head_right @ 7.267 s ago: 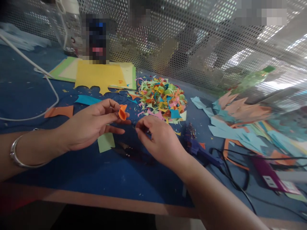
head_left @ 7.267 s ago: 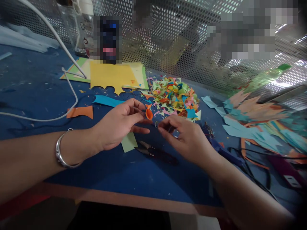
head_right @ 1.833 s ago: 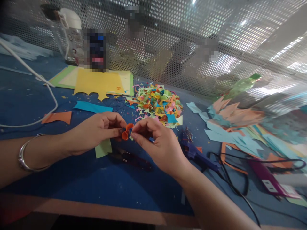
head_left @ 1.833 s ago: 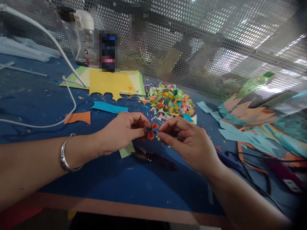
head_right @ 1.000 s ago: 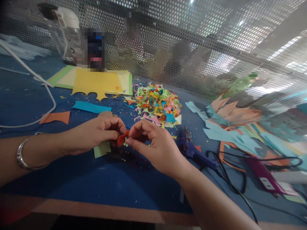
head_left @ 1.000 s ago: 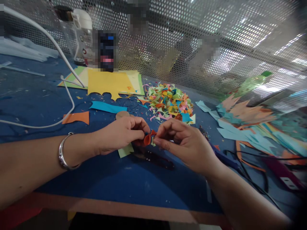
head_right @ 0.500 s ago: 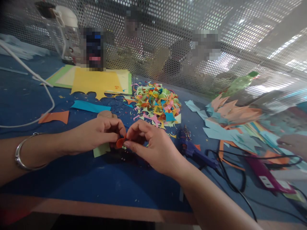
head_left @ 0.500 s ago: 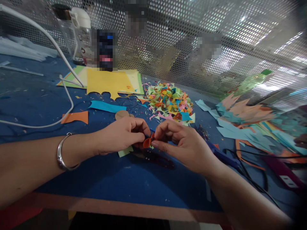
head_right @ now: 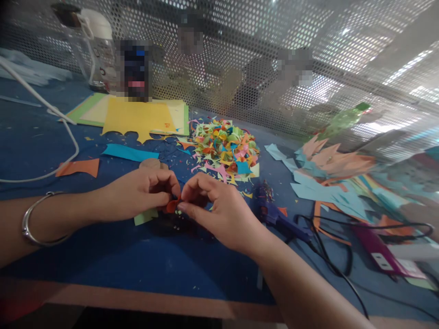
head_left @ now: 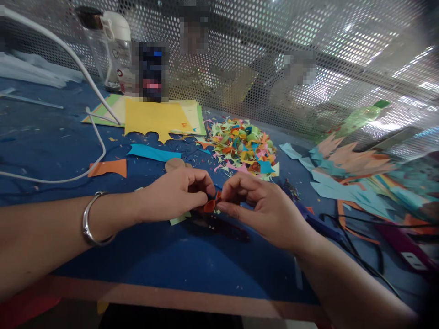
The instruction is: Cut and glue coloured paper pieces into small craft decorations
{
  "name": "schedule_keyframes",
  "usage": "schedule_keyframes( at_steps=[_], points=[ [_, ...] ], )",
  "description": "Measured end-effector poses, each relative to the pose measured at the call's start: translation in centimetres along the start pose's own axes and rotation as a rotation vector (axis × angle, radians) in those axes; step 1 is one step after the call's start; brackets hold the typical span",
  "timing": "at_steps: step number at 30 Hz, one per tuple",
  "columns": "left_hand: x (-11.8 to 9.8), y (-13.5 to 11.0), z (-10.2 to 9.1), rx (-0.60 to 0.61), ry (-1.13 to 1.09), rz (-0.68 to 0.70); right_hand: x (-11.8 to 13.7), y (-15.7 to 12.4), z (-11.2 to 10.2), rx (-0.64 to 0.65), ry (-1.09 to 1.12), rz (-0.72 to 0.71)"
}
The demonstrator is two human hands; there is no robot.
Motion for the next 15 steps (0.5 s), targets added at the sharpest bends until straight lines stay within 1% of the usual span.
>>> schedule_keyframes(
  at_steps=[4, 8, 11, 15],
  points=[
    [-0.13, -0.12, 0.09, -0.027, 0.125, 0.025, -0.09, -0.01, -0.06, 0.004, 0.005, 0.005],
    [-0.07, -0.08, 0.03, -0.036, 0.144, 0.028, -0.03, 0.11, -0.06, 0.000, -0.013, -0.003],
    [0.27, -0.02, -0.14, -0.055, 0.064, 0.031, 0.22, 0.12, -0.08, -0.035, -0.036, -0.001],
    [0.52, 0.04, -0.21, -0.078, -0.127, 0.071, 0.53, -0.02, -0.22, -0.122, -0.069, -0.002]
  ],
)
Point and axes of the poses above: each hand's wrist, its own y-axis towards the middle knuckle, its own z-axis out of the palm, x = y × z, the point moved 1 cm from there along y, towards the middle knuckle, and after that the axes turned 11 degrees about x, right-handed, at the moved point
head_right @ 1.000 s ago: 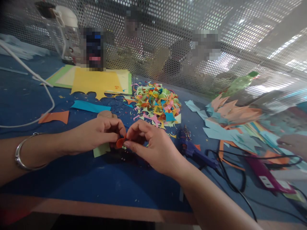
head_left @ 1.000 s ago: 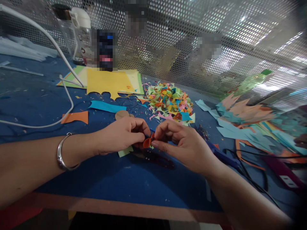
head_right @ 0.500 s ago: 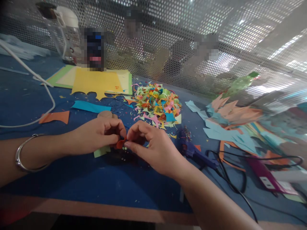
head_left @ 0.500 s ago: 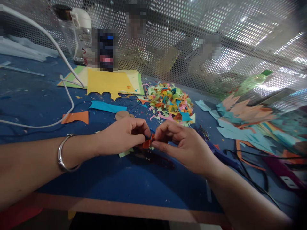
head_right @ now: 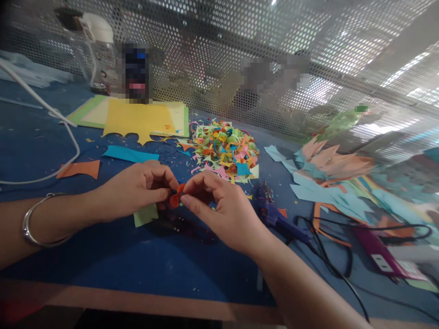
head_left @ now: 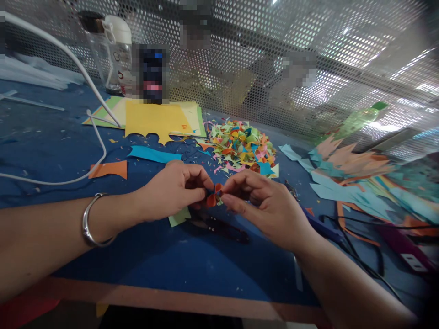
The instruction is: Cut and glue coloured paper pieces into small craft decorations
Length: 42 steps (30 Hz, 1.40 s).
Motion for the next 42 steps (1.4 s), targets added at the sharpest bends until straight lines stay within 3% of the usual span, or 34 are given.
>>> schedule_keyframes(
  at_steps=[7, 12, 26, 42],
  points=[
    [-0.18, 0.11, 0.02, -0.163, -0.188, 0.055, -0.08, 0.18, -0.16, -0.097, 0.009, 0.015],
    [-0.06, 0.07, 0.05, -0.158, -0.221, 0.105, -0.20, 0.12, -0.03, -0.105, 0.038, 0.021],
    [-0.33, -0.24, 0.36, -0.202, -0.037, 0.086, 0.38, 0.20, 0.10, -0.122, -0.010, -0.035],
    [-0.39, -0.13, 0.29, -0.234, 0.055, 0.049, 0.25, 0.13, 0.13, -0.075, 0.048, -0.001]
  ],
)
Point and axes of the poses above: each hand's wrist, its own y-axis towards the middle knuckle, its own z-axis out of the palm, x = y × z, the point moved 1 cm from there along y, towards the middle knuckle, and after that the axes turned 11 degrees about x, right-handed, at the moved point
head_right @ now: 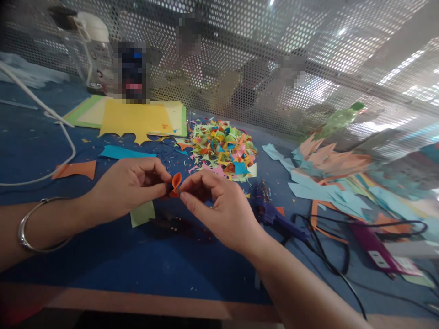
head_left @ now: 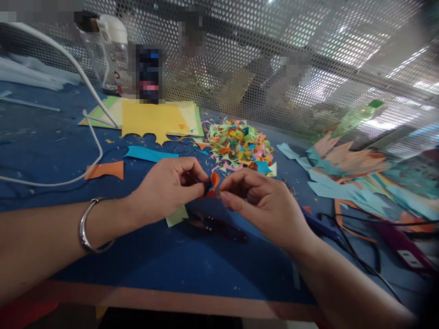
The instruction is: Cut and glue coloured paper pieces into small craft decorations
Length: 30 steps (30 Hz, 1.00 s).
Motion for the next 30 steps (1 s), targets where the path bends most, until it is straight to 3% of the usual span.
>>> schedule_keyframes(
  at_steps=[14, 30],
  points=[
    [0.39, 0.00, 0.10, 0.024, 0.004, -0.029, -0.09, 0.12, 0.03, 0.027, 0.014, -0.002],
    [0.63, 0.18, 0.13, 0.007, -0.016, 0.060, -0.68, 0.27, 0.14, 0.028, 0.120, 0.024]
  ],
)
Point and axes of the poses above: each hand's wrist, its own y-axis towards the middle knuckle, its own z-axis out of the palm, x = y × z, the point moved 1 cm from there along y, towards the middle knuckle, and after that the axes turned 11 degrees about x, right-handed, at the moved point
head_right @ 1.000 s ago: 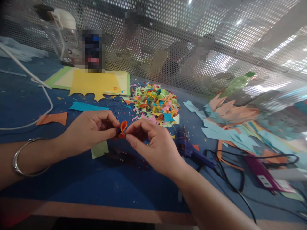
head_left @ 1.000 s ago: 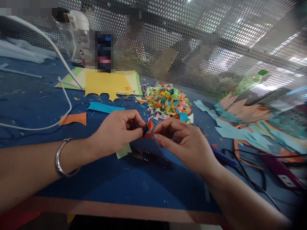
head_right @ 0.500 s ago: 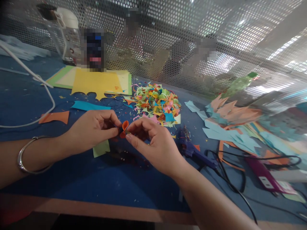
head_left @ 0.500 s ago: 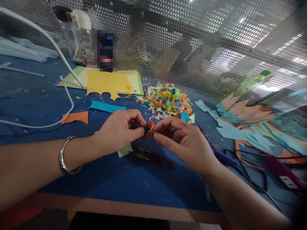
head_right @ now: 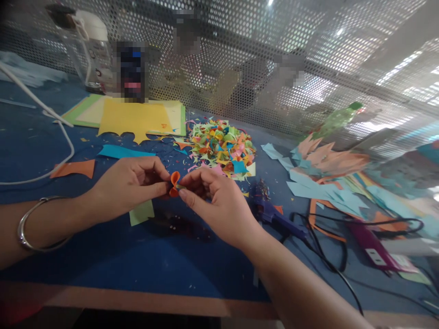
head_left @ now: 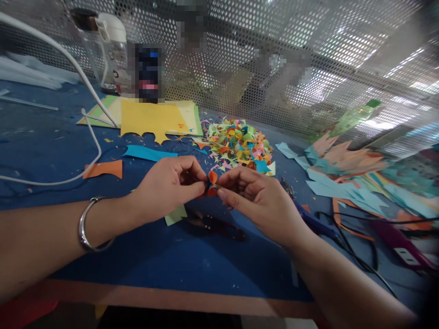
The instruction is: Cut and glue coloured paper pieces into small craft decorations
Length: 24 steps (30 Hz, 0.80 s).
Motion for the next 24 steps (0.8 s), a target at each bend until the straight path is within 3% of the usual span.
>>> schedule_keyframes(
  at_steps=[24],
  points=[
    [0.20, 0.02, 0.12, 0.001, 0.082, 0.031, 0.10, 0.11, 0.03, 0.028, -0.031, 0.035]
  ],
)
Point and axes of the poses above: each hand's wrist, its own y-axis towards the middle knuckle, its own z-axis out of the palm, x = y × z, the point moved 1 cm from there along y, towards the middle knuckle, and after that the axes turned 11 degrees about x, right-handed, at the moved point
